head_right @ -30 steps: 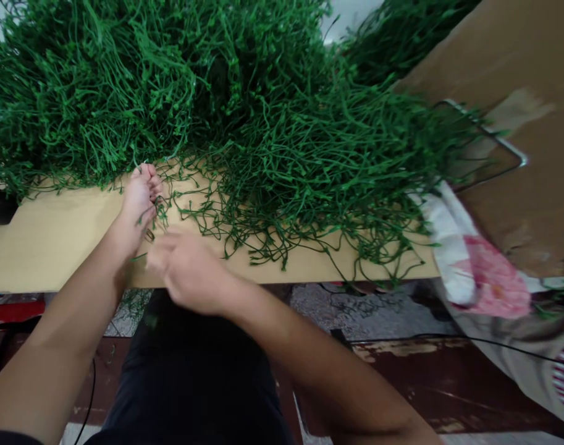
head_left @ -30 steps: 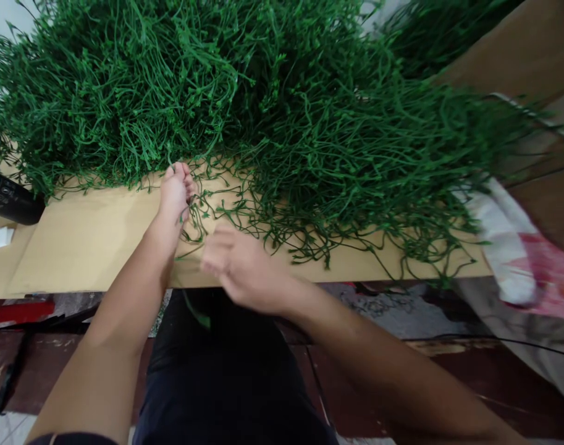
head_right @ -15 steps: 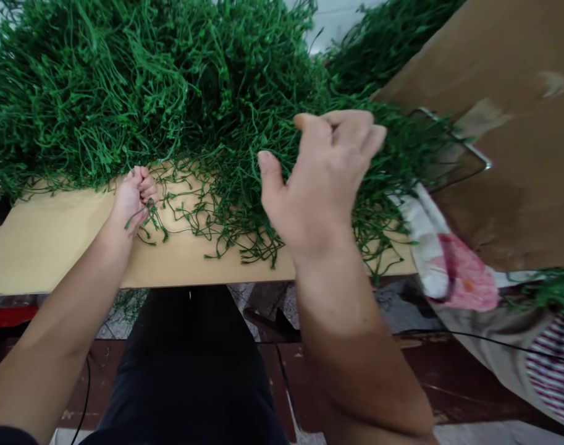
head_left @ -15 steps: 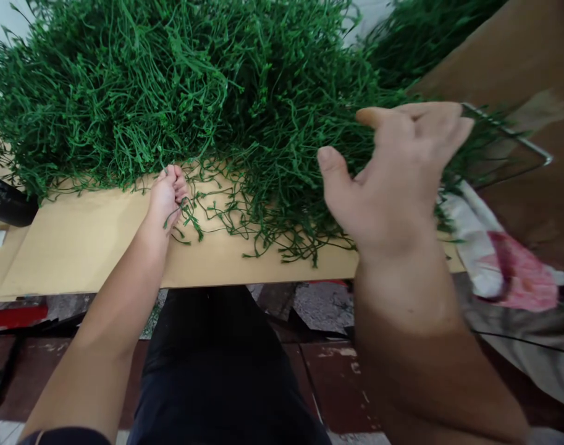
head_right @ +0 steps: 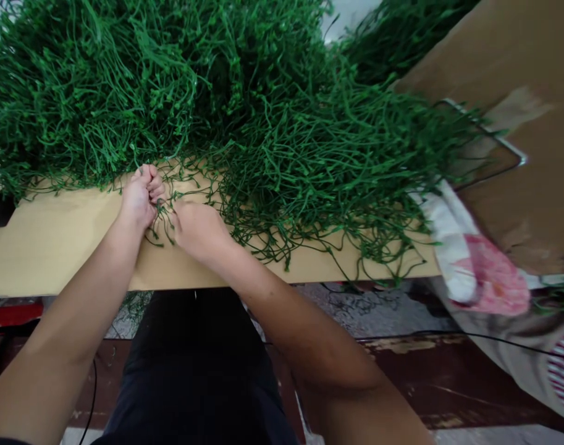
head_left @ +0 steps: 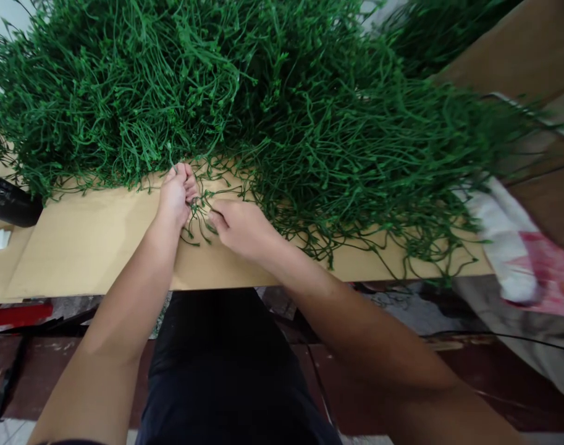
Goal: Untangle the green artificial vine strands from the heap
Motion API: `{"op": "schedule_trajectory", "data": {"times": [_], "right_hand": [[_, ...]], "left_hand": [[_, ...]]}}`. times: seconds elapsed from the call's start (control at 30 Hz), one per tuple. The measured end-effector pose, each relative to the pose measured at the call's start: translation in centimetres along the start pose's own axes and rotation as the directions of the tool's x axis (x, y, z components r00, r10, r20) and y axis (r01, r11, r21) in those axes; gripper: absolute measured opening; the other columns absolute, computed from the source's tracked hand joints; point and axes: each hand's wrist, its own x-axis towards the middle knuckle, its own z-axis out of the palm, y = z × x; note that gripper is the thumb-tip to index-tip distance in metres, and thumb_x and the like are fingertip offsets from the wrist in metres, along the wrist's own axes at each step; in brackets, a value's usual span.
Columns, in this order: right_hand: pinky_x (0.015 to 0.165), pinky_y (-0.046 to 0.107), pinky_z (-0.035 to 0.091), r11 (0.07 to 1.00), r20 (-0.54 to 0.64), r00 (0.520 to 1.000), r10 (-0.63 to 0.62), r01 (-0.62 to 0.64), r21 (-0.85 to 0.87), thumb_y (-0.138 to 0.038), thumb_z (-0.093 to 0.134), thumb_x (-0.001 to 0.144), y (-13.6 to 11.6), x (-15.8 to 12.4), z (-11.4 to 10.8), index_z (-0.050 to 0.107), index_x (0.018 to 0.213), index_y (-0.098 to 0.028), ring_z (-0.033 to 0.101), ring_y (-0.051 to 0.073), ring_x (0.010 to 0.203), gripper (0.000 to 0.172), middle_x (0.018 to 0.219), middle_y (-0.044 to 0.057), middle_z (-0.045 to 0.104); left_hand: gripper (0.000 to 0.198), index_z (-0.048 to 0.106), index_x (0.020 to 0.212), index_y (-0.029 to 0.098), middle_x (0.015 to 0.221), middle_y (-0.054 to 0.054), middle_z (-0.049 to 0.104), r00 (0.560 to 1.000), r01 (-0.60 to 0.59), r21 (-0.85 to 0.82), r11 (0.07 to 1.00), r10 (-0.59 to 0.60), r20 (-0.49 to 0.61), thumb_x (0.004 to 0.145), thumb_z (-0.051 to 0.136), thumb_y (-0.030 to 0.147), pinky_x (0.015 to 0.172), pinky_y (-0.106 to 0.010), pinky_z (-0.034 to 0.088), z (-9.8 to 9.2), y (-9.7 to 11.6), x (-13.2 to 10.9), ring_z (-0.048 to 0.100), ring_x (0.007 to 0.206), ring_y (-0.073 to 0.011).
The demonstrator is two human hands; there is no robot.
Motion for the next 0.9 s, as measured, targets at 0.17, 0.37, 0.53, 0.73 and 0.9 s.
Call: {"op": "schedule_trajectory", "data": {"times": [0.17,0.37,0.53,0.73,0.9], "right_hand": [[0.066,0.027,0.031,0.998,0.012,0.998,-0.058,0.058,-0.008,-0.014,0.035,0.085,-0.1,-1.3,0.3,0.059,0.086,-0.012,0.050,0.016,0.075,0.025,0.081,0.009,0.061],[0.068,0.028,0.032,0.992,-0.035,0.992,-0.125,0.126,0.017,-0.008,0.038,0.078,-1.4,-3.1,0.5,0.060,0.077,-0.012,0.050,0.017,0.076,0.022,0.080,0.010,0.061],[0.066,0.027,0.034,0.893,0.005,0.900,-0.436,0.433,0.121,-0.006,0.042,0.076,-1.3,-6.6,-0.5,0.057,0.066,-0.014,0.047,0.015,0.068,0.019,0.067,0.005,0.057],[0.060,0.025,0.037,0.964,-0.327,0.939,-0.105,0.178,0.199,-0.021,0.041,0.085,2.9,-6.9,-3.9,0.053,0.064,-0.017,0.049,0.013,0.063,0.025,0.064,0.003,0.055],[0.059,0.027,0.038,0.957,-0.455,0.880,0.140,-0.001,0.291,-0.026,0.045,0.082,6.0,-6.5,-5.7,0.057,0.068,-0.019,0.051,0.013,0.060,0.020,0.063,0.002,0.056]], "left_hand": [[0.028,0.034,0.064,0.018,0.042,0.010,0.019,0.998,0.001,0.032,0.999,0.001,-0.060,0.092,0.035,0.024,0.035,-0.013,0.011,0.5,-0.2,-0.3,0.017,0.032,-0.0023],[0.029,0.032,0.064,0.018,0.043,0.010,0.020,0.987,0.014,0.134,0.991,0.007,-0.158,0.092,0.033,0.024,0.036,-0.014,0.010,1.2,-0.3,-0.6,0.017,0.032,-0.0016],[0.029,0.033,0.065,0.019,0.044,0.010,0.020,0.958,-0.094,0.115,0.989,0.121,-0.262,0.091,0.038,0.030,0.036,-0.017,0.010,0.1,0.1,0.8,0.016,0.032,-0.0019],[0.030,0.036,0.064,0.018,0.044,0.010,0.019,0.993,-0.066,-0.011,0.998,0.065,-0.101,0.091,0.038,0.030,0.035,-0.016,0.011,-0.9,0.4,0.5,0.015,0.033,-0.0024],[0.031,0.036,0.063,0.018,0.042,0.009,0.019,0.998,0.024,-0.085,0.996,-0.028,-0.047,0.093,0.033,0.026,0.033,-0.014,0.011,-0.6,0.7,-0.3,0.016,0.032,-0.0027]]}}
